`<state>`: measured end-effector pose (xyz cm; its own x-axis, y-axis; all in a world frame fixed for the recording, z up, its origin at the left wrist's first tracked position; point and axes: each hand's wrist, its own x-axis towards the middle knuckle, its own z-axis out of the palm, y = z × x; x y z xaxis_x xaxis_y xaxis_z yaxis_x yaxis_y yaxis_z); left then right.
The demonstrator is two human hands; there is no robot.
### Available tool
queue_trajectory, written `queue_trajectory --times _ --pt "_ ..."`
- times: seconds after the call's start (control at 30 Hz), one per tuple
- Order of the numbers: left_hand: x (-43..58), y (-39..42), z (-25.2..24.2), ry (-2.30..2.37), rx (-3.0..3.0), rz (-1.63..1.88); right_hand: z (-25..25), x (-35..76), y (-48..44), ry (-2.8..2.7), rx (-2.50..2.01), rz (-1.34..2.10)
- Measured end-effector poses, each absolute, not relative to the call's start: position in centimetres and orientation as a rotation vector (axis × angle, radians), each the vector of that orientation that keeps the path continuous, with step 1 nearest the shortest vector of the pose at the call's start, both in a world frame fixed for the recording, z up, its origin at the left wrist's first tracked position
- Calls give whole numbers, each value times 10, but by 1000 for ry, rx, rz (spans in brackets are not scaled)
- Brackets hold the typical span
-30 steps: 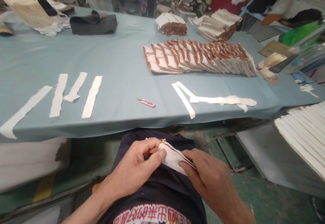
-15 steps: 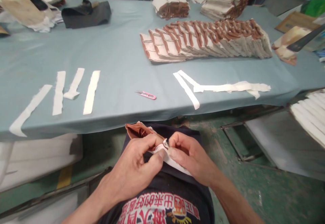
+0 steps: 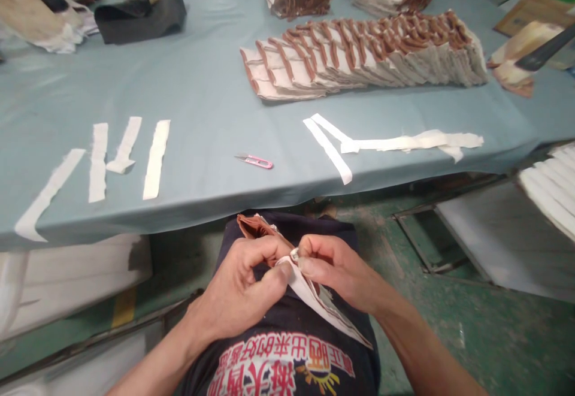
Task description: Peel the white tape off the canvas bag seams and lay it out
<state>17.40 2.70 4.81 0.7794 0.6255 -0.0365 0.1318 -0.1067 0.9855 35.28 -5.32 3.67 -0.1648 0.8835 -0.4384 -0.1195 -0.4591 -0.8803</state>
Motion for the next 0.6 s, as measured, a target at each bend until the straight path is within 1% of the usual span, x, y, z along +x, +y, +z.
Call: queue_trajectory --times 0.13,0.27,0.6 --pt "174 28 44 617 1588 414 38 352 -57 -1057 -1507 1515" --pt "176 29 41 662 1534 399 37 350 -61 -1170 -1571 1314" --pt "174 28 39 633 1499 370 43 346 -59 -1167 -1662 1260"
